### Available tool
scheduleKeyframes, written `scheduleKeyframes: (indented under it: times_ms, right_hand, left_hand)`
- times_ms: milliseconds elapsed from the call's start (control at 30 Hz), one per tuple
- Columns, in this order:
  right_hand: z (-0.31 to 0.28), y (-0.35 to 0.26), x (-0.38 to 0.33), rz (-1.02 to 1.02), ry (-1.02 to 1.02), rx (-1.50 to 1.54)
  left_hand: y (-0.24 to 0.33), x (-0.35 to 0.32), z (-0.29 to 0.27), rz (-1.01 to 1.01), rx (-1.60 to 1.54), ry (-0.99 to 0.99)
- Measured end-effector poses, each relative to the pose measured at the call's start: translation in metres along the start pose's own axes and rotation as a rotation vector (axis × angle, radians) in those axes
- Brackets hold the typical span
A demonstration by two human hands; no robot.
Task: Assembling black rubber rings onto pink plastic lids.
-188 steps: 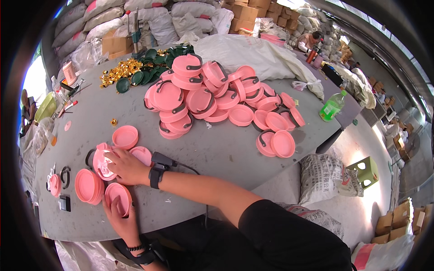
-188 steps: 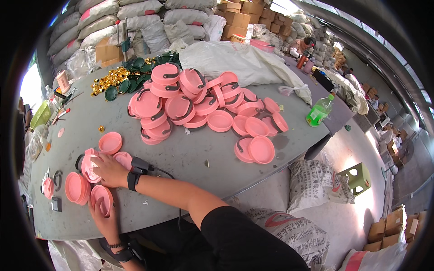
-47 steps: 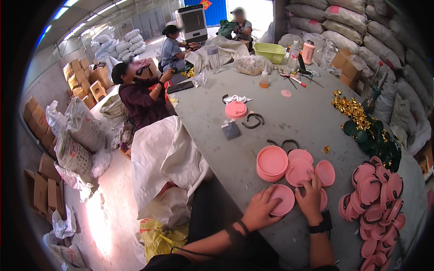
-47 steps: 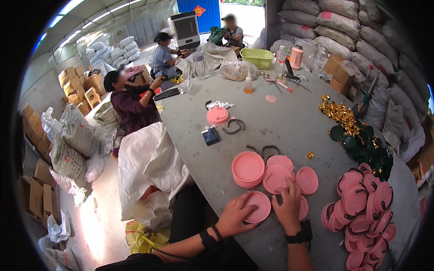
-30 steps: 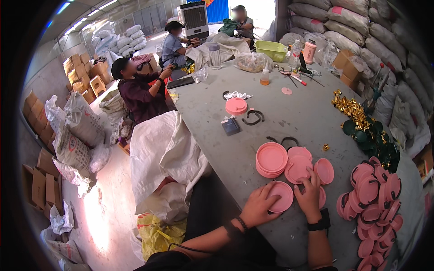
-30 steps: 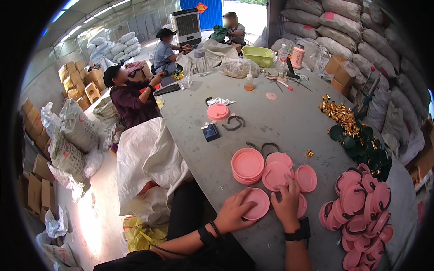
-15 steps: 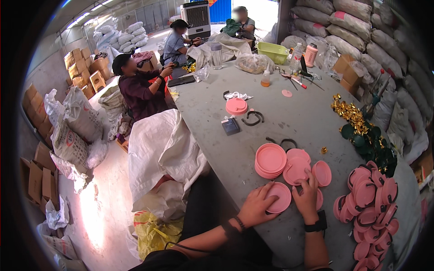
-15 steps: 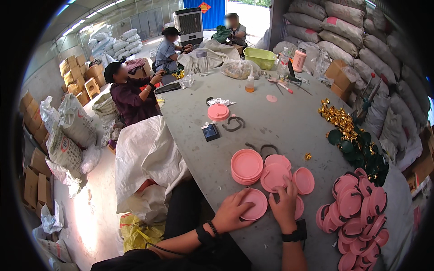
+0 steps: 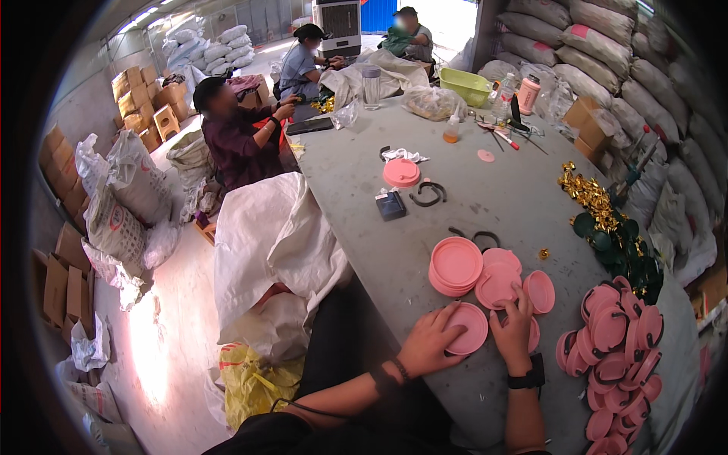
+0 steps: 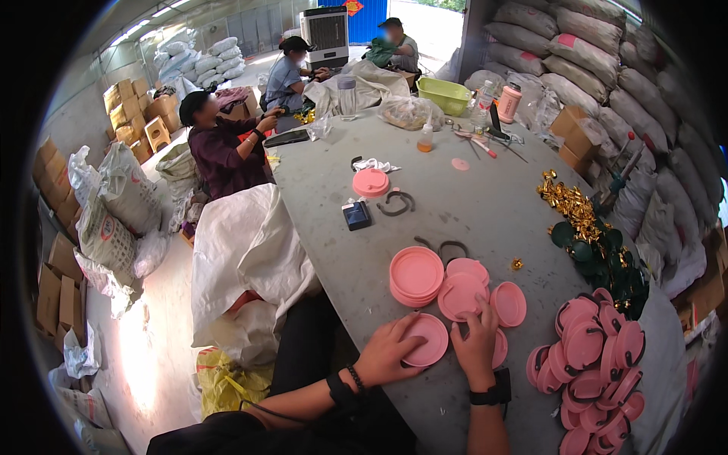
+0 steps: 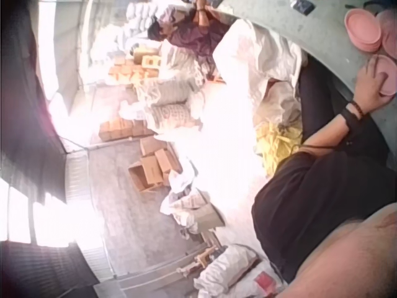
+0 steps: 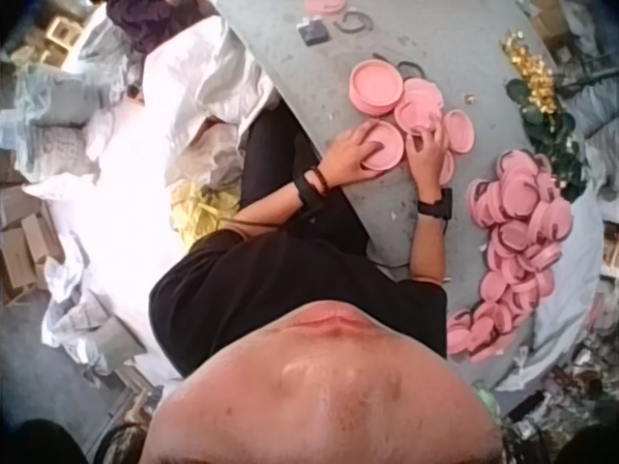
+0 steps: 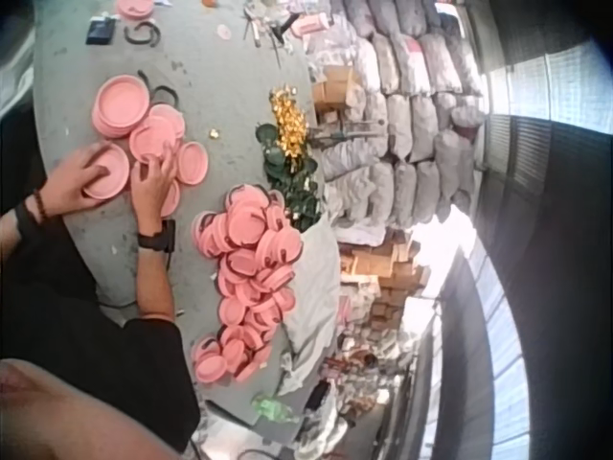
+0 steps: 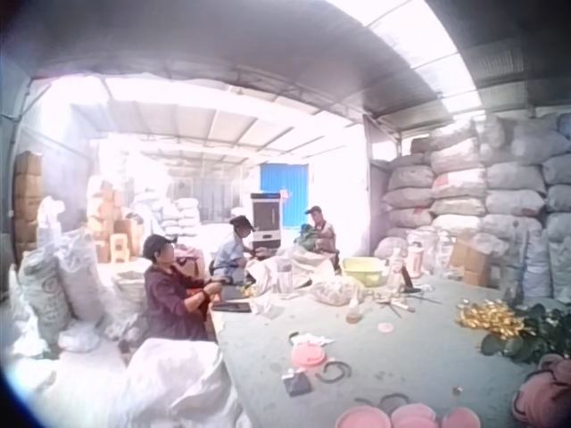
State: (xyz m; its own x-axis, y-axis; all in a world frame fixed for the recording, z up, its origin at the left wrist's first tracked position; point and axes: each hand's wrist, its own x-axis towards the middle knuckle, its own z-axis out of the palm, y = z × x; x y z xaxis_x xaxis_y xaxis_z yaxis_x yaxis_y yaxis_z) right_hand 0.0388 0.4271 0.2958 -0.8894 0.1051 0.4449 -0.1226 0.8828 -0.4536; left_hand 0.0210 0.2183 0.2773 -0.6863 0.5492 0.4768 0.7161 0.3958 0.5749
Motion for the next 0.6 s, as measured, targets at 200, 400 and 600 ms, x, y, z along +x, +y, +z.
scheduleKeyframes:
  times_ms: [200,400,600]
  right_hand:
    - [-0.0005,-0.0012,-0.0004,0.035,-0.014,-0.006]
    - [0.0032,0.0033,-0.0013,0.015,-0.008,-0.008]
    - [0.0015,0.0012,-0.0007,0.023,-0.007,0.014]
  left_hand:
    - [0.0001,0.0008,0.0,0.004,-0.004,0.006]
    - [0.0003,-0.0008,-0.0005,0.006,-0.011,0.012]
    - [0.0,-0.0007,0.0002,0.003,-0.011,0.01]
